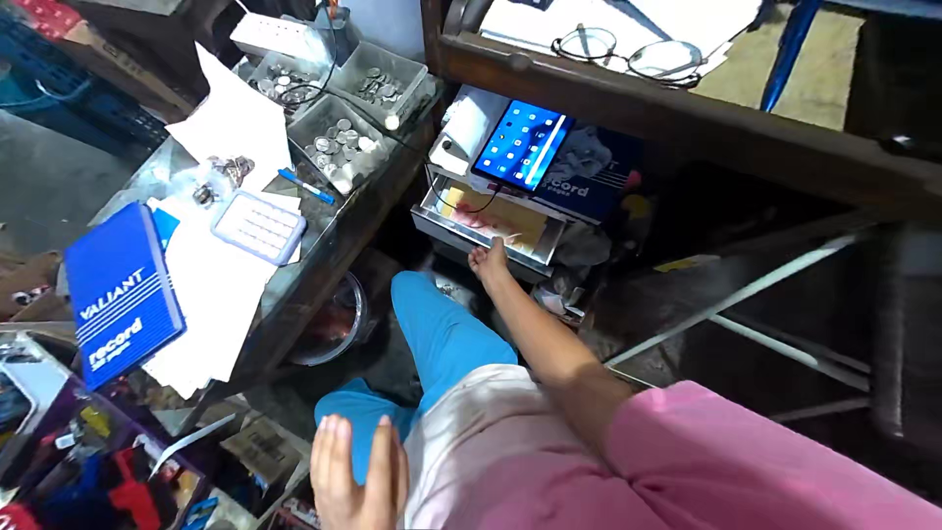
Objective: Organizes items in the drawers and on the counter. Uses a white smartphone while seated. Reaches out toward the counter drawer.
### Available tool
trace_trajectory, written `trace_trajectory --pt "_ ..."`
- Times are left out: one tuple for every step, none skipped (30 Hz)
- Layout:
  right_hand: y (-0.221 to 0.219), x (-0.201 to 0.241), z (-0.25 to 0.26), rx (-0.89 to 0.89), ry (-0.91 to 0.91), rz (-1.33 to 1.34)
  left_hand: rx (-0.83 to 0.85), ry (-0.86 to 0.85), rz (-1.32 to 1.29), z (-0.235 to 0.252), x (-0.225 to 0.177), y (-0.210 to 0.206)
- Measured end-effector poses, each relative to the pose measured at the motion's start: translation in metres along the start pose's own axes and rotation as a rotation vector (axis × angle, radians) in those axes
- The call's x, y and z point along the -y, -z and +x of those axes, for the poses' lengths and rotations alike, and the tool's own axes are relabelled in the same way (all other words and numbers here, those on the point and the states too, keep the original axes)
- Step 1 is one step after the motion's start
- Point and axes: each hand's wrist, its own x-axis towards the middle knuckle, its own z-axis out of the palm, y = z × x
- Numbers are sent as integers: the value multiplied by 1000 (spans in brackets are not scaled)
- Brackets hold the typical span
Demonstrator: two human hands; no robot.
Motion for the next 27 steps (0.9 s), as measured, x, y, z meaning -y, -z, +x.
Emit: trace_trajectory --pt "5 -9 -5 0 -29 -27 -6 61 -14 1 2 -3" --pt "12 -18 -9 6 -67 -46 -5 123 -22 2 4 -5" --pt "18 -27 -14 12 -108 -58 -4 182 -31 2 6 -6" --pt "22 -35 -18 14 -141 -64 -2 228 -36 1 8 -7" --pt "26 -41 -23 18 -167 -67 0 263 -41 -2 12 -8" --pt "28 -45 -28 21 -186 -70 13 286 -43 -5 15 -9" --pt "30 -47 -31 21 -204 -64 37 299 -40 -8 17 -8" --pt "31 -48 -32 14 -219 -56 67 304 -35 -10 19 -8" --pt "31 -49 -32 13 -229 -47 95 311 -29 -12 20 -7" --pt "32 -49 -31 16 -234 -42 123 316 -21 -14 21 -7" --pt "32 -50 -29 18 -234 -45 149 324 -17 -16 23 -7" --pt "33 -50 -28 21 -233 -53 172 330 -16 -18 23 -8" --pt "34 -50 -28 18 -230 -59 194 337 -18 -19 24 -9" --pt "34 -51 -27 14 -232 -66 211 347 -22 -19 23 -11" --pt "36 -51 -26 15 -237 -78 222 356 -28 -18 21 -13" --pt "37 -51 -27 24 -244 -107 232 370 -38 -18 19 -15" --pt "40 -50 -30 53 -246 -163 245 381 -46 -18 17 -17" --pt "42 -49 -36 106 -227 -262 260 385 -51 -18 16 -19" --pt "42 -46 -45 182 -175 -405 273 385 -53 -18 15 -21" --pt "39 -42 -54 285 -87 -569 286 387 -52 -18 15 -23" --pt "35 -34 -57 389 45 -731 297 391 -50 -19 14 -24" --pt "31 -25 -52 453 208 -898 308 398 -49 -20 14 -24" --pt "27 -15 -37 466 389 -1067 314 402 -43 -21 14 -24" --pt "24 -6 -14 436 547 -1231 320 402 -37 -21 14 -25" --pt "21 1 11 385 670 -1362 324 398 -30 -21 15 -25" --pt "17 6 34 323 745 -1467 324 394 -21 -22 15 -26" --pt "13 10 48 278 763 -1563 324 393 -16 -22 15 -26"
